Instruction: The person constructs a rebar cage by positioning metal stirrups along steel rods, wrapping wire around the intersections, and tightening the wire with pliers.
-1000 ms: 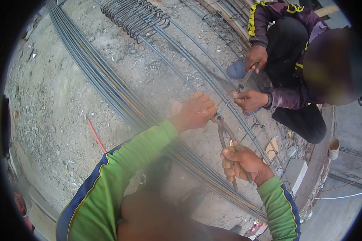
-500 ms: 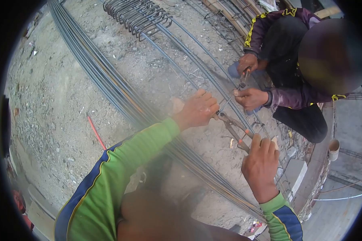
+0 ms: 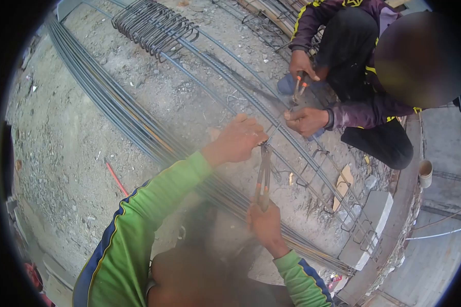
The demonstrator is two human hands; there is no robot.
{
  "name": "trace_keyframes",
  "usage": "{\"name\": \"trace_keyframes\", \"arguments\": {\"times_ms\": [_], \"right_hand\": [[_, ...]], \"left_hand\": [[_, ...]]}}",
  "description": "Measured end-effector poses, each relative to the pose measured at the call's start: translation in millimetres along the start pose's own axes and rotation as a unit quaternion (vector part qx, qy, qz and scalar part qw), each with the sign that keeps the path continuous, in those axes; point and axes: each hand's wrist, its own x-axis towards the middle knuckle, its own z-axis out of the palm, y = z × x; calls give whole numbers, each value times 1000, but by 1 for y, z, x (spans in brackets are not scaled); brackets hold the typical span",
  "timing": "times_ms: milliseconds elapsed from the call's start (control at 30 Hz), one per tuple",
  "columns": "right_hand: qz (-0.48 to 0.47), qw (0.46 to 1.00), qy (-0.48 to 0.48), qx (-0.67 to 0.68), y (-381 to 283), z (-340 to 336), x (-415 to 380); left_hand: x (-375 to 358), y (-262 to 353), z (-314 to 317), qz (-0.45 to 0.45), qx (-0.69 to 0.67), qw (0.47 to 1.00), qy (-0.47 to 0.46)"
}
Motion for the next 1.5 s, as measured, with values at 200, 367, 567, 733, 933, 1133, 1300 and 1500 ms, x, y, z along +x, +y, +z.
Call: {"name": "trace_keyframes", "arguments": {"times_ms": [200, 367, 567, 733, 933, 1133, 1300, 1500], "right_hand": [[-180, 963, 169, -107, 90, 36, 56], [-279, 903, 296, -137, 93, 57, 70], [-282, 891, 332, -129, 103, 65, 90], [-303, 888, 330, -102, 98, 64, 93], [-60, 976, 109, 177, 58, 65, 42], [-6, 591, -378, 713, 40, 40, 15], [-66, 621, -370, 688, 49, 29, 14], [-111, 986, 91, 79, 19, 24, -4]], "left_hand": [[41, 2, -22, -189, -99, 942, -259], [56, 7, 1, -269, -50, 935, -227], [61, 9, 1, -278, -35, 940, -194], [63, 8, 2, -276, -53, 940, -194], [59, 10, 5, -270, -43, 949, -156], [63, 19, -5, -298, -43, 938, -172], [60, 16, -2, -278, -28, 944, -173], [56, 9, 7, -271, -23, 948, -165]]}}
